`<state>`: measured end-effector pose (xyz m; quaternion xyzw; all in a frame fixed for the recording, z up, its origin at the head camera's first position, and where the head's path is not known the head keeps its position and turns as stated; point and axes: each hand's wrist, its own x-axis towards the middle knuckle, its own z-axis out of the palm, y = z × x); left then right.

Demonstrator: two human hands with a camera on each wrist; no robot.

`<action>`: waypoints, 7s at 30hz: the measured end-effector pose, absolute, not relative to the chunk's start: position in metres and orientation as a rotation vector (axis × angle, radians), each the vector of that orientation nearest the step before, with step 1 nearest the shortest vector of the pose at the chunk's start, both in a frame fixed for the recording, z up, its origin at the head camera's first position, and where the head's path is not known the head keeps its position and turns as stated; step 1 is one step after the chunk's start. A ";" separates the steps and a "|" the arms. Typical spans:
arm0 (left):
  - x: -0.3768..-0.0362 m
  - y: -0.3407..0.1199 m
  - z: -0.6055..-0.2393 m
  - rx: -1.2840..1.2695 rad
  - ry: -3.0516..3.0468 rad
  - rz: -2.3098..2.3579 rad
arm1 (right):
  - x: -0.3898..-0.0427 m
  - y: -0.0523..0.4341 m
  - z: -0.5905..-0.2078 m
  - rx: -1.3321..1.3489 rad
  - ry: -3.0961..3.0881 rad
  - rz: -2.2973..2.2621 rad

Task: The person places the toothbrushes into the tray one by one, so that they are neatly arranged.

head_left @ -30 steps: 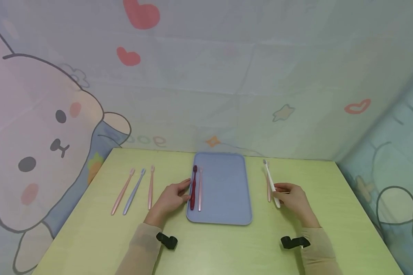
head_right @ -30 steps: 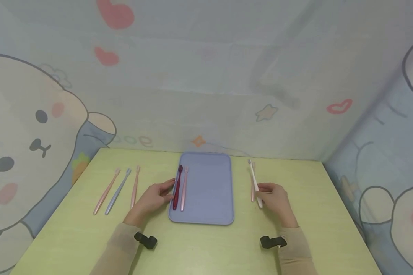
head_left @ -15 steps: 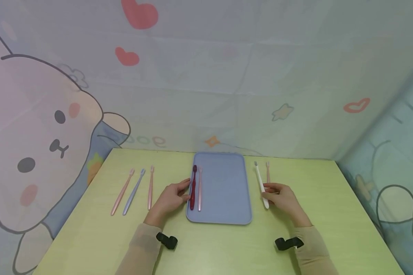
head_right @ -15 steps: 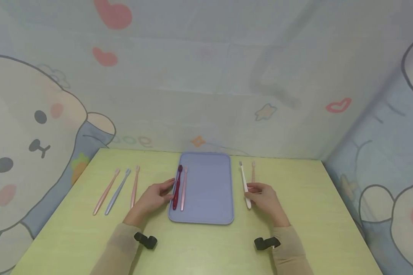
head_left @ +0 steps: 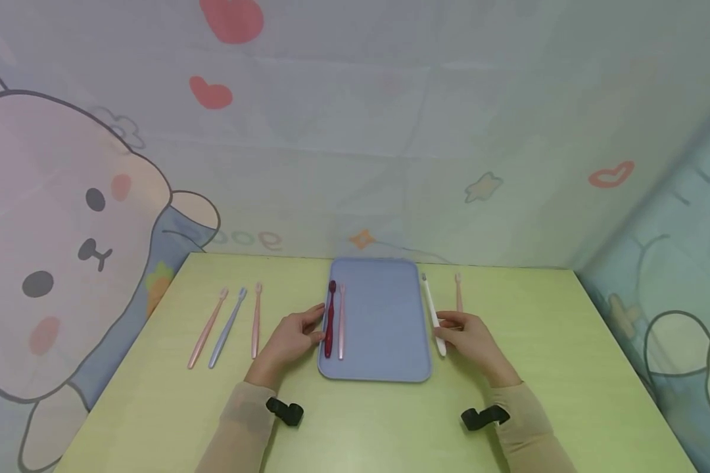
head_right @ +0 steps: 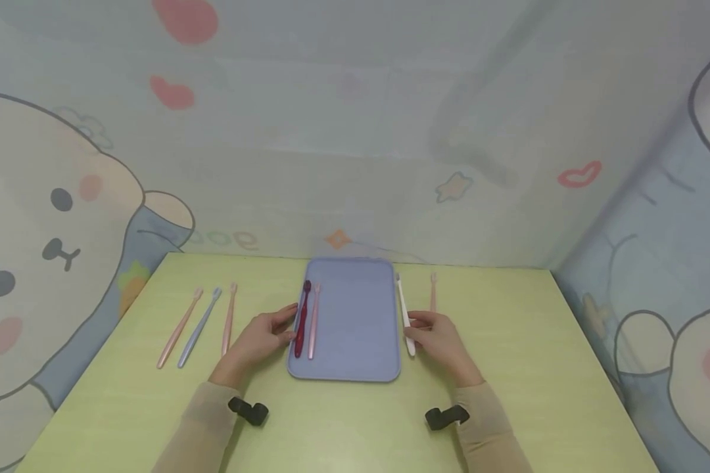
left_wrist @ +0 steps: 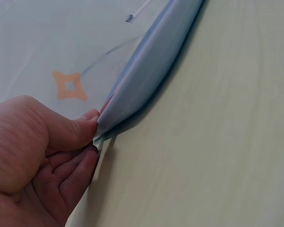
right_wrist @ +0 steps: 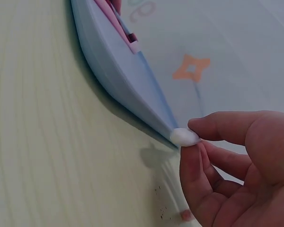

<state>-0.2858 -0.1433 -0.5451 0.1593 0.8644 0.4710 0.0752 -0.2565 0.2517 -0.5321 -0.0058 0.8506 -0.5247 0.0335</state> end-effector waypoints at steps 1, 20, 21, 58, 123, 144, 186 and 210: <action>-0.286 -0.144 -0.545 0.477 2.595 1.413 | -0.257 0.250 -0.532 -0.027 2.617 -1.612; -0.288 -0.144 -0.547 0.500 2.595 1.420 | -0.253 0.231 -0.532 -0.064 2.587 -1.614; -0.288 -0.144 -0.547 0.500 2.596 1.418 | -0.252 0.231 -0.532 -0.064 2.588 -1.611; -0.289 -0.144 -0.547 0.476 2.591 1.414 | -0.250 0.156 -0.533 -0.217 2.451 -1.685; -0.285 -0.141 -0.544 0.459 2.614 1.417 | -0.258 0.088 -0.537 -0.186 2.748 -1.485; -0.285 -0.140 -0.545 0.435 2.614 1.419 | -0.257 0.089 -0.545 -0.244 2.819 -1.477; -0.289 -0.142 -0.549 0.469 2.619 1.423 | -0.256 0.094 -0.542 -0.206 2.800 -1.430; -0.288 -0.142 -0.545 0.466 2.600 1.434 | -0.257 0.103 -0.532 -0.235 2.735 -1.379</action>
